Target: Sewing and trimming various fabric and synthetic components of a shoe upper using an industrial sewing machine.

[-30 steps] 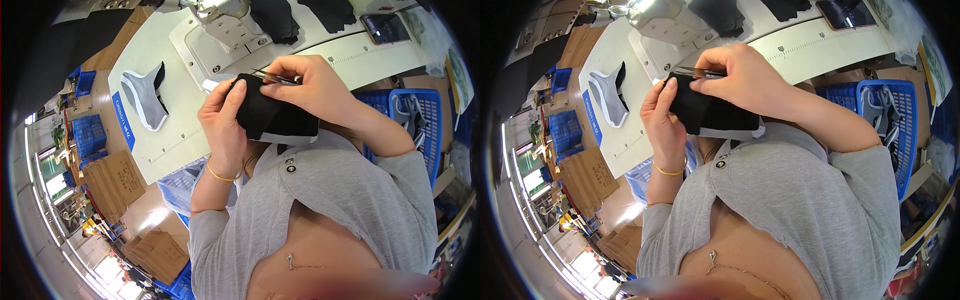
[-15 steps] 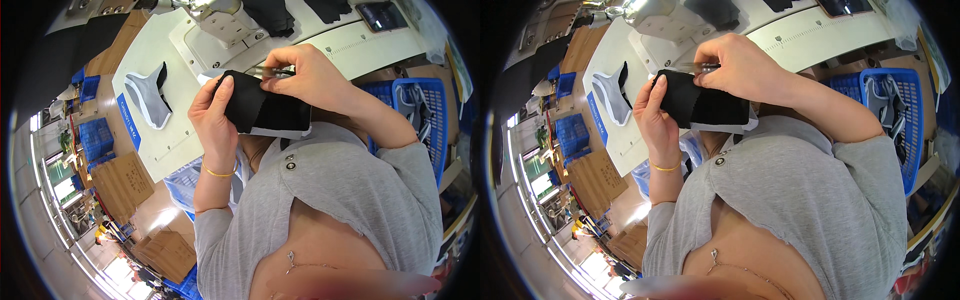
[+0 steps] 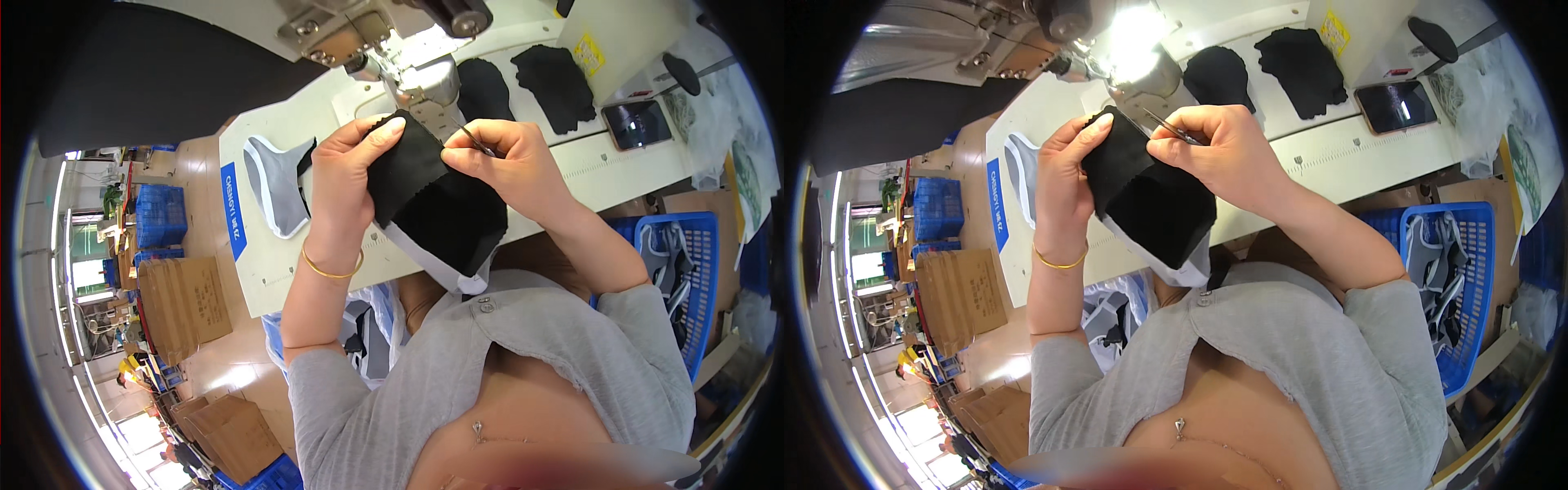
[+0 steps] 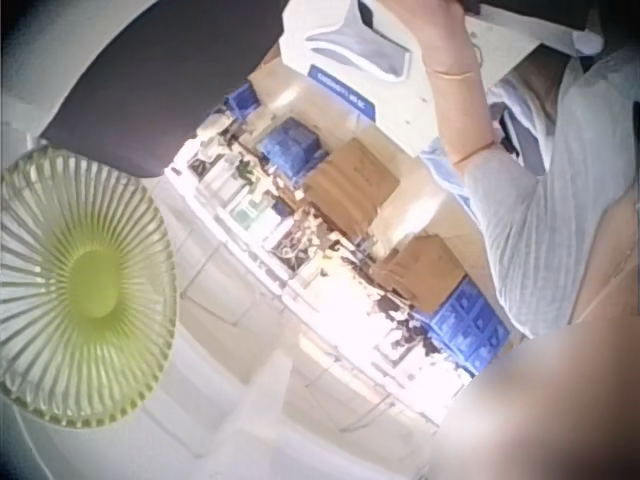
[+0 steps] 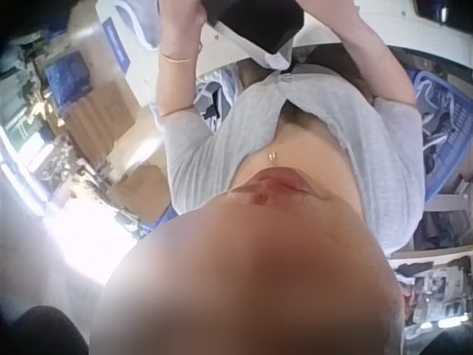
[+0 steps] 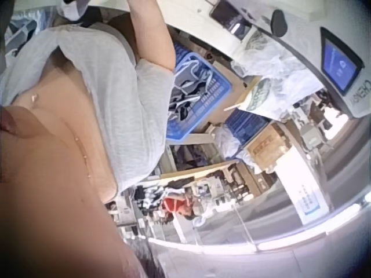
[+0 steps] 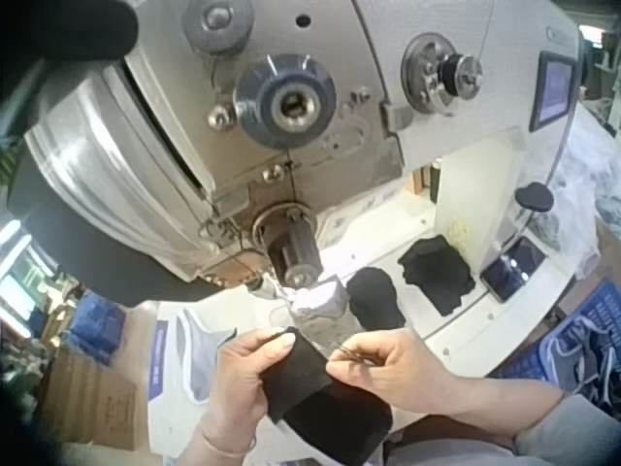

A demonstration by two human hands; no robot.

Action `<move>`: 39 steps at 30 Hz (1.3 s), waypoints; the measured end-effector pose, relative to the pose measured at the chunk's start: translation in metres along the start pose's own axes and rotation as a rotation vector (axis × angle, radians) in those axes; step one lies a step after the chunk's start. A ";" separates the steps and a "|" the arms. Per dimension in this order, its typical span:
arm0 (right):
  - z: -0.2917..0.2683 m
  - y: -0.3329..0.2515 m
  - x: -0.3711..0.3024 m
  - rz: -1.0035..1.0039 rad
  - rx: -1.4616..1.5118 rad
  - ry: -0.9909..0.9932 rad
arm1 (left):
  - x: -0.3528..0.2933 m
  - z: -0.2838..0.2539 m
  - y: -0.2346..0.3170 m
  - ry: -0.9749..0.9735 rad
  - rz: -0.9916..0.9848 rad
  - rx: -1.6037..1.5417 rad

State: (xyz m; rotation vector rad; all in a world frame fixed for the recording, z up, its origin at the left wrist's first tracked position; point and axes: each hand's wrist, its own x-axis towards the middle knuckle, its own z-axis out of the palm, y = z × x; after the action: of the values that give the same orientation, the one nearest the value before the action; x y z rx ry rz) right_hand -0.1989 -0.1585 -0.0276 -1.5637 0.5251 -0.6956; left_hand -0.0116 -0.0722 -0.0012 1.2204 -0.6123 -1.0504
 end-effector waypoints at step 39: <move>0.014 0.006 0.039 -0.161 0.151 0.142 | 0.049 -0.005 0.019 0.184 0.610 0.990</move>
State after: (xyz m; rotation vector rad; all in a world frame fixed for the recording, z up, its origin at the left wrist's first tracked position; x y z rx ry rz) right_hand -0.1614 -0.1762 -0.0296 -1.4322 0.4432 -0.9533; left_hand 0.0195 -0.1141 0.0083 1.7672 -1.3324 -0.0616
